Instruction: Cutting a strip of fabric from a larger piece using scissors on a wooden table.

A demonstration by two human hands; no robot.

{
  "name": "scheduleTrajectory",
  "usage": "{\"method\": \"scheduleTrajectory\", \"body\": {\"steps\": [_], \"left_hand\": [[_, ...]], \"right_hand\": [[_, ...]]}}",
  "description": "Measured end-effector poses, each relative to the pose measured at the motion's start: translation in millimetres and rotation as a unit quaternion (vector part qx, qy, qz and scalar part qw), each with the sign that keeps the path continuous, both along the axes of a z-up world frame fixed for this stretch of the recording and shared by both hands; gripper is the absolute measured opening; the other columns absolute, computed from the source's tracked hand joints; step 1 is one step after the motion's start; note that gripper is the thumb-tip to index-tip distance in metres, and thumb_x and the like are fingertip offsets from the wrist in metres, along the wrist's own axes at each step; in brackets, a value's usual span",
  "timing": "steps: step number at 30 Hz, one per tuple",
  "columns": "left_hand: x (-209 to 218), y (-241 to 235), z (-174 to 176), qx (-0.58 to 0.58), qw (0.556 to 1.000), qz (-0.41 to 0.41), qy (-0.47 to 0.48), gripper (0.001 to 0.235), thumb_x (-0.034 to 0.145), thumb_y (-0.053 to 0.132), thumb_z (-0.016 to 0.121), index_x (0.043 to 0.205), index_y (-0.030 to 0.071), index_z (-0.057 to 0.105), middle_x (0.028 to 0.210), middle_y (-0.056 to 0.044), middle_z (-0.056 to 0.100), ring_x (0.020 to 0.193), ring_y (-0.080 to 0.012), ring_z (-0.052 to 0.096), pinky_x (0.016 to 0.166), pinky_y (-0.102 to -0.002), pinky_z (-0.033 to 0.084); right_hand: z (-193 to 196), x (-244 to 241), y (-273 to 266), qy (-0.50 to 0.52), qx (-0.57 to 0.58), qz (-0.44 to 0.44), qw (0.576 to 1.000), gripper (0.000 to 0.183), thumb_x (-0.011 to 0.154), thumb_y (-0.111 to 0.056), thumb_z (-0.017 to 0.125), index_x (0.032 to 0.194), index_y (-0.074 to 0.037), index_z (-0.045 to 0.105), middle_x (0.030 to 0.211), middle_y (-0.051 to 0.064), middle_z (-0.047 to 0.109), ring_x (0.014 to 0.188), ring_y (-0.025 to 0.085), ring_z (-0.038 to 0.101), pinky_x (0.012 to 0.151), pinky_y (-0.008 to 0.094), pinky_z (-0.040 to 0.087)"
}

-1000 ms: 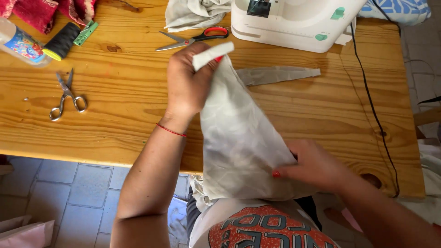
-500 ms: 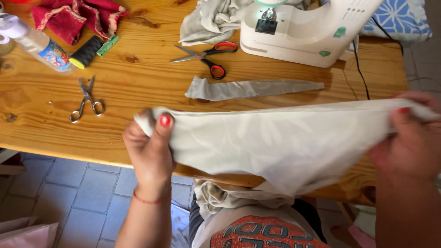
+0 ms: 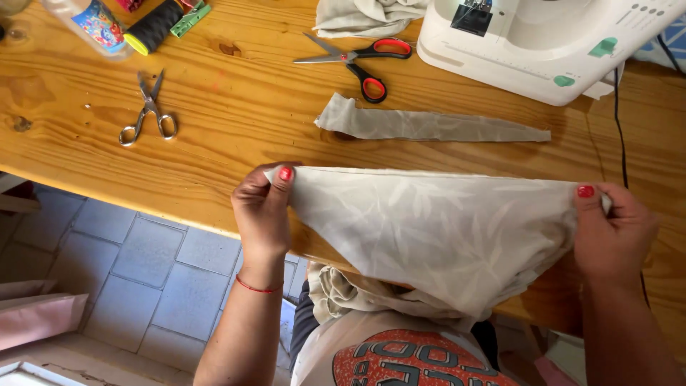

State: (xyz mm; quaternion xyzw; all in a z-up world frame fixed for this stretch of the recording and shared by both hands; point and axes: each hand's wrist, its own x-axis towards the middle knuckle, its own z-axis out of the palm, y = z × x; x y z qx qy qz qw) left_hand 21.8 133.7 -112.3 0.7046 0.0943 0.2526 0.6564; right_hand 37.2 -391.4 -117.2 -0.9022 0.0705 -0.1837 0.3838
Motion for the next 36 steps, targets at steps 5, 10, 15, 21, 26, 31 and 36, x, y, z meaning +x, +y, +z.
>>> {"method": "scheduleTrajectory", "body": {"steps": [5, 10, 15, 21, 26, 31, 36], "left_hand": [[9.4, -10.0, 18.7, -0.013, 0.999, 0.006, -0.049, 0.032, 0.123, 0.034, 0.072, 0.098, 0.014, 0.075, 0.093, 0.008, 0.067, 0.092, -0.0063, 0.059, 0.087, -0.029, 0.050], [24.4, -0.4, -1.1, 0.301, 0.945, 0.090, 0.091, 0.059, 0.120, 0.031, 0.080, 0.083, 0.017, 0.037, 0.071, 0.004, 0.029, 0.072, -0.0160, 0.028, 0.061, -0.041, 0.034], [33.4, 8.8, -24.8, 0.158, 0.985, 0.050, 0.036, 0.034, 0.122, 0.029, 0.073, 0.091, 0.018, 0.065, 0.085, 0.002, 0.062, 0.083, -0.0127, 0.055, 0.079, -0.038, 0.048], [31.4, 13.9, -32.0, -0.121, 0.989, 0.077, -0.042, 0.021, 0.120, 0.029, 0.080, 0.101, 0.022, 0.075, 0.093, 0.013, 0.066, 0.089, -0.0015, 0.054, 0.081, -0.027, 0.047], [27.5, 43.5, -24.7, 0.069, 0.989, 0.092, -0.096, 0.028, 0.132, 0.030, 0.081, 0.109, 0.015, 0.073, 0.109, 0.003, 0.075, 0.106, -0.0076, 0.066, 0.102, -0.030, 0.055], [41.1, 54.1, -22.7, -0.062, 0.995, -0.083, 0.010, 0.030, 0.109, 0.037, 0.094, 0.114, 0.011, 0.079, 0.106, 0.004, 0.078, 0.095, -0.0062, 0.070, 0.084, -0.027, 0.061], [42.8, 49.4, -38.9, -0.087, 0.989, -0.080, 0.089, 0.016, 0.108, 0.007, 0.094, 0.118, 0.003, 0.082, 0.094, -0.011, 0.078, 0.078, -0.0205, 0.082, 0.079, -0.044, 0.076]], "right_hand": [[-6.0, 0.8, -6.9, -0.058, 0.028, 0.017, 0.998, 0.007, 0.145, 0.001, 0.080, 0.143, 0.005, 0.085, 0.122, 0.011, 0.079, 0.111, 0.019, 0.067, 0.094, 0.038, 0.054], [-11.9, 6.1, -13.8, 0.006, -0.054, 0.021, 0.998, 0.018, 0.142, -0.015, 0.078, 0.141, 0.002, 0.083, 0.113, 0.007, 0.072, 0.098, 0.020, 0.058, 0.084, 0.041, 0.048], [-5.4, 4.6, -4.3, -0.033, -0.039, 0.025, 0.998, 0.014, 0.140, -0.010, 0.084, 0.136, 0.003, 0.081, 0.108, 0.008, 0.071, 0.093, 0.019, 0.057, 0.081, 0.039, 0.046], [30.8, 1.5, 28.6, 0.034, 0.177, -0.068, 0.981, 0.015, 0.117, -0.008, 0.094, 0.117, -0.010, 0.079, 0.103, 0.002, 0.078, 0.087, 0.009, 0.067, 0.074, 0.027, 0.059], [0.3, 2.6, -2.2, 0.005, 0.368, 0.013, 0.930, 0.017, 0.107, -0.001, 0.089, 0.119, -0.010, 0.081, 0.109, 0.001, 0.082, 0.091, 0.008, 0.072, 0.081, 0.021, 0.063], [36.9, -5.1, 22.6, 0.053, 0.180, 0.008, 0.982, 0.007, 0.116, -0.005, 0.084, 0.119, -0.010, 0.082, 0.109, -0.001, 0.079, 0.100, 0.010, 0.069, 0.092, 0.026, 0.060], [21.5, -5.1, 10.7, -0.010, 0.206, 0.047, 0.977, 0.007, 0.119, -0.004, 0.087, 0.123, 0.000, 0.083, 0.095, 0.007, 0.073, 0.088, 0.011, 0.062, 0.087, 0.029, 0.058]]}}
